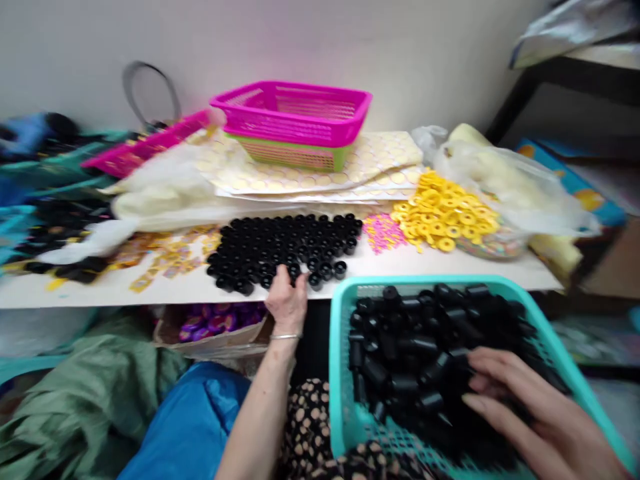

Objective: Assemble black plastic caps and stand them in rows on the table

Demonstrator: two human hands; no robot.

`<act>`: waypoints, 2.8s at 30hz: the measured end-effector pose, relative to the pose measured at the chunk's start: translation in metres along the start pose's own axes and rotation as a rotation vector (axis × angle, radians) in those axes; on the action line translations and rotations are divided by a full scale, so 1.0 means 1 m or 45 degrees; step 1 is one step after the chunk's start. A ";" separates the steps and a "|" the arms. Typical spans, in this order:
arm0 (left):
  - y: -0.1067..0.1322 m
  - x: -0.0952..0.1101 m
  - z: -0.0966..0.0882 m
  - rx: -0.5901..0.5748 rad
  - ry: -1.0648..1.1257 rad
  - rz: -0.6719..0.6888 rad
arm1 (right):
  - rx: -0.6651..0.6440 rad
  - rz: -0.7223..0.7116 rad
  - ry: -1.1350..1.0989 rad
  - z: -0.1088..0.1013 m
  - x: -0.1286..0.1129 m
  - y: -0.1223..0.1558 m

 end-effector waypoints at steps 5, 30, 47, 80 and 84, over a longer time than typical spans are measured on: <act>0.010 0.012 -0.020 0.063 0.302 -0.011 | 0.267 0.073 0.147 -0.036 -0.002 -0.009; 0.085 0.122 -0.047 -1.543 1.699 -0.443 | -0.234 -0.204 0.190 0.015 -0.016 -0.059; 0.077 0.123 -0.044 -1.472 1.611 -0.475 | -0.310 -0.005 0.320 -0.021 0.009 -0.062; 0.106 0.165 -0.061 -1.873 1.751 -0.328 | 0.167 0.387 -1.059 0.013 -0.023 -0.043; 0.104 0.161 -0.062 -1.818 1.727 -0.272 | 0.171 0.375 -1.004 0.014 -0.022 -0.041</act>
Point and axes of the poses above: each hand's wrist, its own y-axis away from the middle knuckle, its own z-axis out of the palm, x = y × z, the point moved 4 cm from there along -y, towards the middle knuckle, and after that the axes turned 3 degrees about -z, right-handed, at the moved point
